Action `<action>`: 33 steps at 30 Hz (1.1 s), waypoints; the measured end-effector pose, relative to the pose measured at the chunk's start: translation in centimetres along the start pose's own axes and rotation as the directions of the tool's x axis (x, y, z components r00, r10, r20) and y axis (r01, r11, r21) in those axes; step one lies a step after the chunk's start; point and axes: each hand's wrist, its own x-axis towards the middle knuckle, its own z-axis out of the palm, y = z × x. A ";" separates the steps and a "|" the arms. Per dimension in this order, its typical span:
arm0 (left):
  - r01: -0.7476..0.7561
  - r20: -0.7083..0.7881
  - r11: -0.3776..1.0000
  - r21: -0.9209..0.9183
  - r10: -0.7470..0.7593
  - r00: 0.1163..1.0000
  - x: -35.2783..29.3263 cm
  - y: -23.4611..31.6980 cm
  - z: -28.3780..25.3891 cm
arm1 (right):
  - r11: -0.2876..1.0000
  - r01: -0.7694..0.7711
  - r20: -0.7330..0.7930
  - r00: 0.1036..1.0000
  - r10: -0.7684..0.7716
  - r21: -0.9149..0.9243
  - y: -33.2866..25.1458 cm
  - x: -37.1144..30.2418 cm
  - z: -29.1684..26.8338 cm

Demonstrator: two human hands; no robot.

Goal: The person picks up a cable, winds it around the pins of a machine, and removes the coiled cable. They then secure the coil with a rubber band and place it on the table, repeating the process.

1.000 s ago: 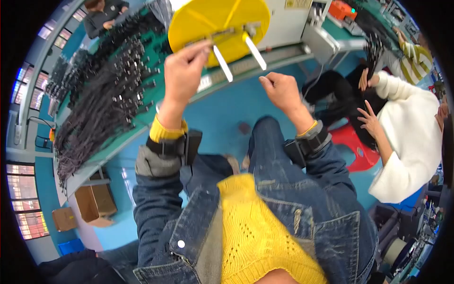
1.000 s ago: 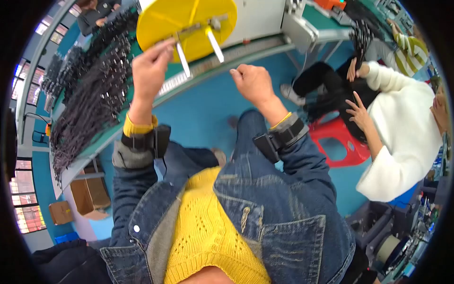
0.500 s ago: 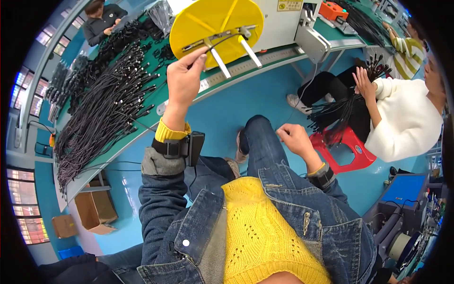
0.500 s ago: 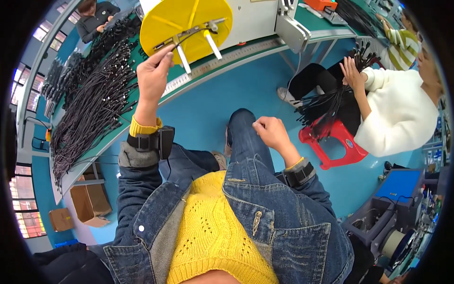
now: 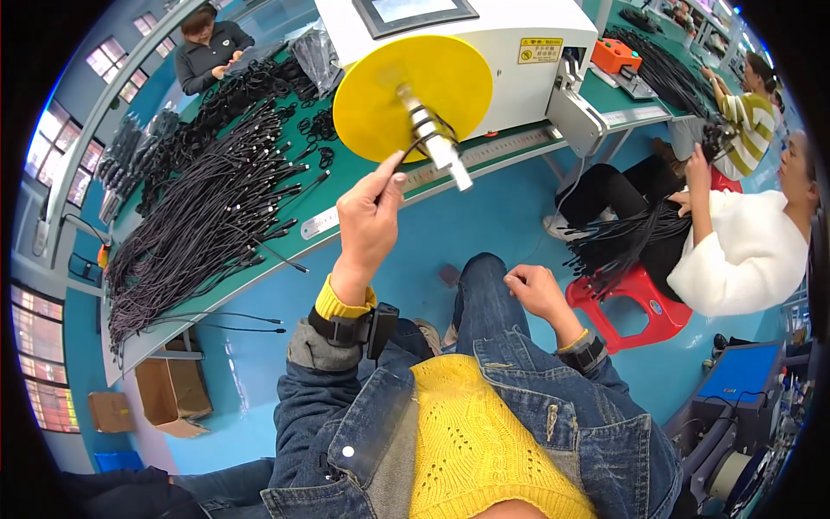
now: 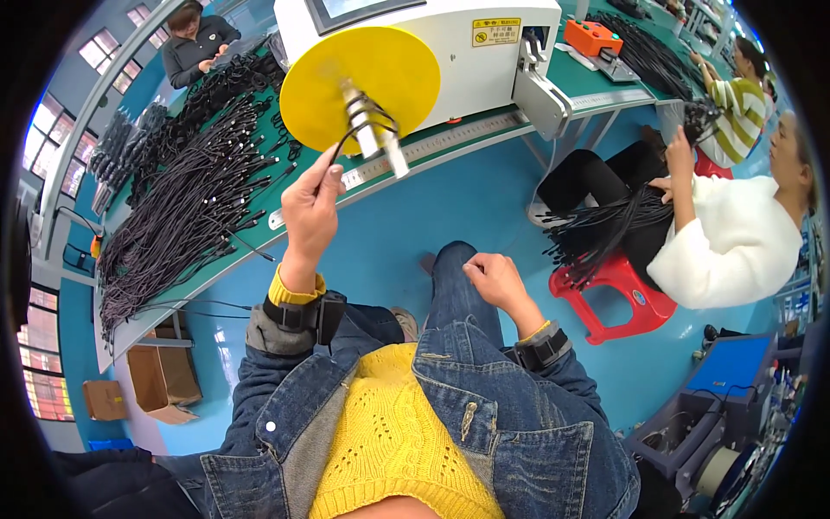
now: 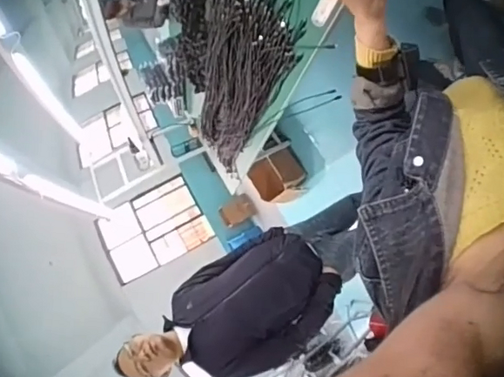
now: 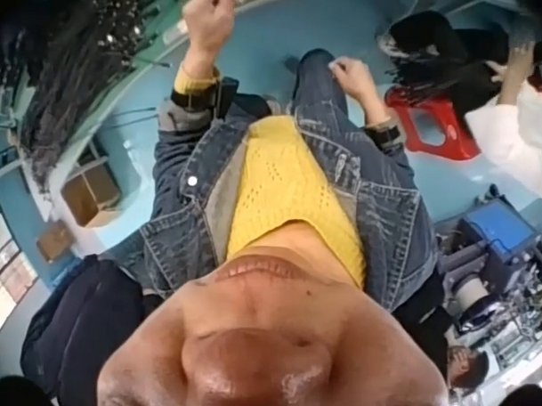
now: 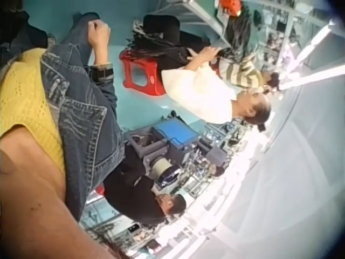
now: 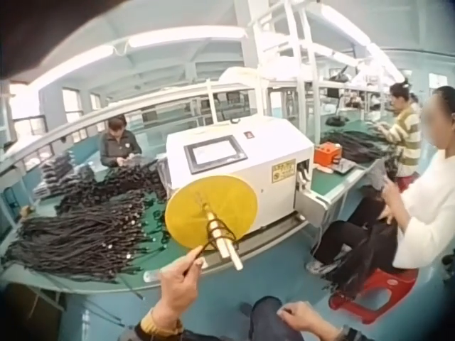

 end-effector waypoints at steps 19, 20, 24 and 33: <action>-0.375 0.161 0.796 0.475 0.340 0.927 1.6 4.8 2.5 | 0.994 0.102 -0.013 0.995 -0.101 0.026 -2.0 2.1 -2.0; -0.372 0.171 0.767 0.523 0.334 0.927 1.7 5.2 2.7 | 0.981 0.188 -0.060 0.981 -0.184 0.055 -3.2 2.7 -2.7; -0.316 0.192 0.715 0.624 0.252 0.949 1.8 5.6 2.8 | 0.888 0.405 -0.223 0.906 -0.359 0.219 -8.4 4.6 -4.3; -0.327 0.332 0.616 0.716 0.112 0.937 2.4 5.6 1.6 | 0.778 0.609 -0.261 0.784 -0.563 0.152 -12.8 9.1 -5.7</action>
